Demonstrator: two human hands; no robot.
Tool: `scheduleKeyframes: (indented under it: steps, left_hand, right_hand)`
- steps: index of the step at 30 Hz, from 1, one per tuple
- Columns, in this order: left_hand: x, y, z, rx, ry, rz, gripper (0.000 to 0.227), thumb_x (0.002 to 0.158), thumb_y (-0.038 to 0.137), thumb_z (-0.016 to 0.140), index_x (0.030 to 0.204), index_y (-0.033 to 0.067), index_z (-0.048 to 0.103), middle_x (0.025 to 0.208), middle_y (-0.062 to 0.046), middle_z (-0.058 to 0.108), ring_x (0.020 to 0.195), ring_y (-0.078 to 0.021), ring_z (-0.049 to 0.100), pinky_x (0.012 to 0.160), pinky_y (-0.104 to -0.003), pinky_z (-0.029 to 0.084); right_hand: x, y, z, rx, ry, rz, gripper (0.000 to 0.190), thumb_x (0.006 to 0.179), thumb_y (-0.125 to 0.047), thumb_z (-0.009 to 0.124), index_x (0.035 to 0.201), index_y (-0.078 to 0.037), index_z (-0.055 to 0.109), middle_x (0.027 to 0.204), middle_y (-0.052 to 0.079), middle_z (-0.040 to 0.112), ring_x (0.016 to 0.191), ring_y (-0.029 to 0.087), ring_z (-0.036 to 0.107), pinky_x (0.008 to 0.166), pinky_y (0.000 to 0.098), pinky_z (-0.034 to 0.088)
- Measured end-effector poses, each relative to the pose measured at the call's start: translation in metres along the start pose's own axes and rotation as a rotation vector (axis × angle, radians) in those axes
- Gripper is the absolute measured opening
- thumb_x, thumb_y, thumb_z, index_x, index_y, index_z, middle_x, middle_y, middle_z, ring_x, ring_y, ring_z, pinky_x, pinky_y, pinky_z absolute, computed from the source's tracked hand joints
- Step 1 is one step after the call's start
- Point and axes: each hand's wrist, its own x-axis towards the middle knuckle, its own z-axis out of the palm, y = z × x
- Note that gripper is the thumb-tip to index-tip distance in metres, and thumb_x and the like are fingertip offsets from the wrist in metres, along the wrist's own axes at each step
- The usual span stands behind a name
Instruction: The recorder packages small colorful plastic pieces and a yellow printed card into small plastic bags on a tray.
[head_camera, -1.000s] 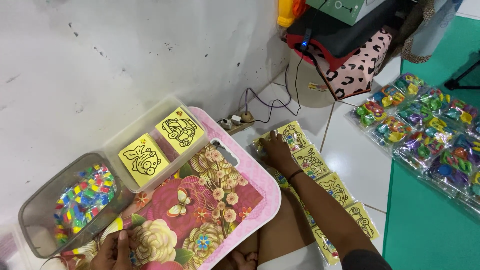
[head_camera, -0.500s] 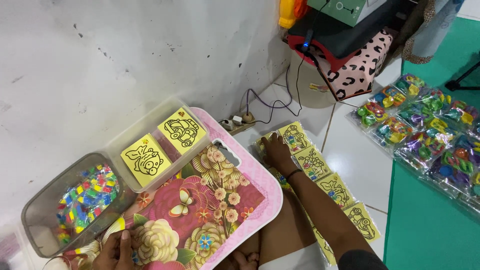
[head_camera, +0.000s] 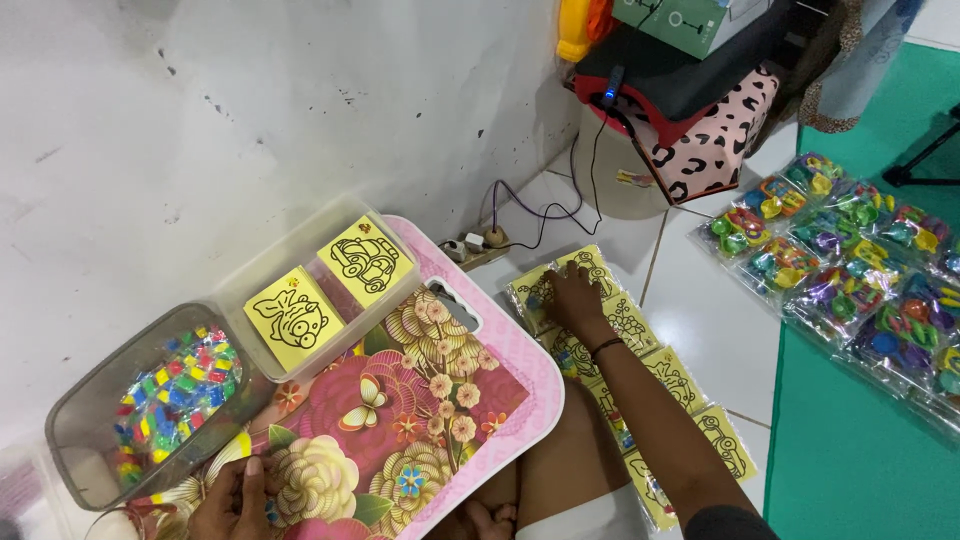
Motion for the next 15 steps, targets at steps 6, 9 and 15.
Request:
scheduleKeyframes:
  steps: [6,9,15]
  left_hand:
    - [0.007,-0.015,-0.004,0.058,-0.015,-0.013,0.031,0.106,0.027,0.059,0.107,-0.0009,0.073,0.077,-0.010,0.072,0.071,-0.0149,0.067,0.068,-0.029,0.053]
    - [0.005,-0.003,-0.006,0.050,-0.044,-0.013,0.031,0.106,0.028,0.058,0.106,-0.0003,0.072,0.075,-0.009,0.071,0.069,-0.0142,0.066,0.065,-0.029,0.053]
    - [-0.002,0.006,0.001,0.053,0.014,-0.018,0.032,0.107,0.027,0.059,0.105,-0.0018,0.073,0.073,-0.011,0.070,0.067,-0.0152,0.064,0.063,-0.030,0.050]
  right_hand:
    - [-0.001,0.006,0.003,0.064,-0.006,0.033,0.067,0.081,-0.032,0.081,0.142,-0.026,0.053,0.144,0.012,0.047,0.136,0.036,0.043,0.106,0.0712,0.033]
    - [0.000,0.008,0.008,0.063,0.019,0.026,0.067,0.081,-0.032,0.080,0.142,-0.026,0.054,0.143,0.011,0.048,0.137,0.035,0.043,0.105,0.0733,0.034]
    - [-0.005,0.003,-0.003,0.042,-0.037,0.061,0.068,0.080,-0.033,0.081,0.142,-0.027,0.053,0.146,0.011,0.046,0.139,0.035,0.042,0.103,0.0739,0.034]
